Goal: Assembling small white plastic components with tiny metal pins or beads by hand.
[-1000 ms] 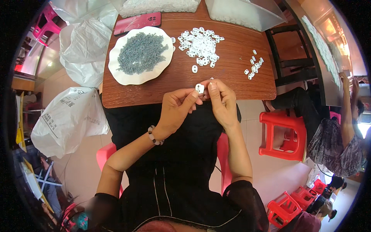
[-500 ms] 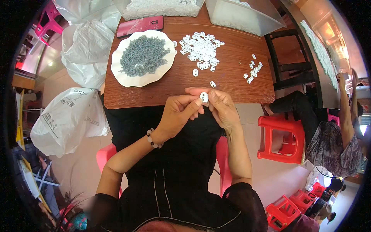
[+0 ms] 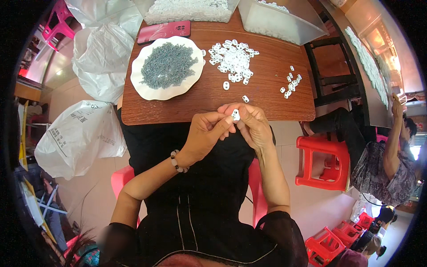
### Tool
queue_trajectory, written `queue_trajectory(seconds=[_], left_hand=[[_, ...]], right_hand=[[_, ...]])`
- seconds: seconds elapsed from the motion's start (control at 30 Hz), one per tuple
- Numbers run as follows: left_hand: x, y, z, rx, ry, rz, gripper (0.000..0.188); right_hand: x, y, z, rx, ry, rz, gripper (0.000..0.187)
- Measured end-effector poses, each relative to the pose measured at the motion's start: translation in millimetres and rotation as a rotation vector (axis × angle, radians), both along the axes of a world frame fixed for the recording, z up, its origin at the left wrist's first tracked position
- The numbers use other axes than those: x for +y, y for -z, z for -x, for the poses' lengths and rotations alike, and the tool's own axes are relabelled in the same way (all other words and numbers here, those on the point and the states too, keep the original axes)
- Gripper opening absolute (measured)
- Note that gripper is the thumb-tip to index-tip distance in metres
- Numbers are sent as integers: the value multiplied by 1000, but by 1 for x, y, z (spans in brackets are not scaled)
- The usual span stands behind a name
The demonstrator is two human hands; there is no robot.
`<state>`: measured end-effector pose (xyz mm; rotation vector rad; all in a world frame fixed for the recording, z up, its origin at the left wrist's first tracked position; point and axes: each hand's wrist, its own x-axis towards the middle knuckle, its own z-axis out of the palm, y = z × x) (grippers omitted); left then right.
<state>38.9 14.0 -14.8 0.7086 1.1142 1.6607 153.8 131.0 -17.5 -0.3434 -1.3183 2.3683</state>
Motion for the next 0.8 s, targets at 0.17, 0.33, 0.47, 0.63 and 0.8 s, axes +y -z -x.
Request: queue_trajectory(seconds=[0.17, 0.33, 0.47, 0.63, 0.8], left_hand=[[3, 5, -1, -30, -9, -24, 21], [3, 2, 1, -106, -28, -11, 20], [1, 4, 4, -118, -51, -9, 20], [2, 7, 5, -95, -41, -6, 22], [11, 9, 22, 251, -68, -22, 19]], right_hand=[[-3, -5, 2, -11, 12, -12, 44], [-11, -20, 8, -36, 11, 12, 56], [-10, -14, 8, -16, -33, -92, 51], [-11, -19, 7, -128, 35, -193, 45], [-4, -18, 7, -212, 227, -191, 31]])
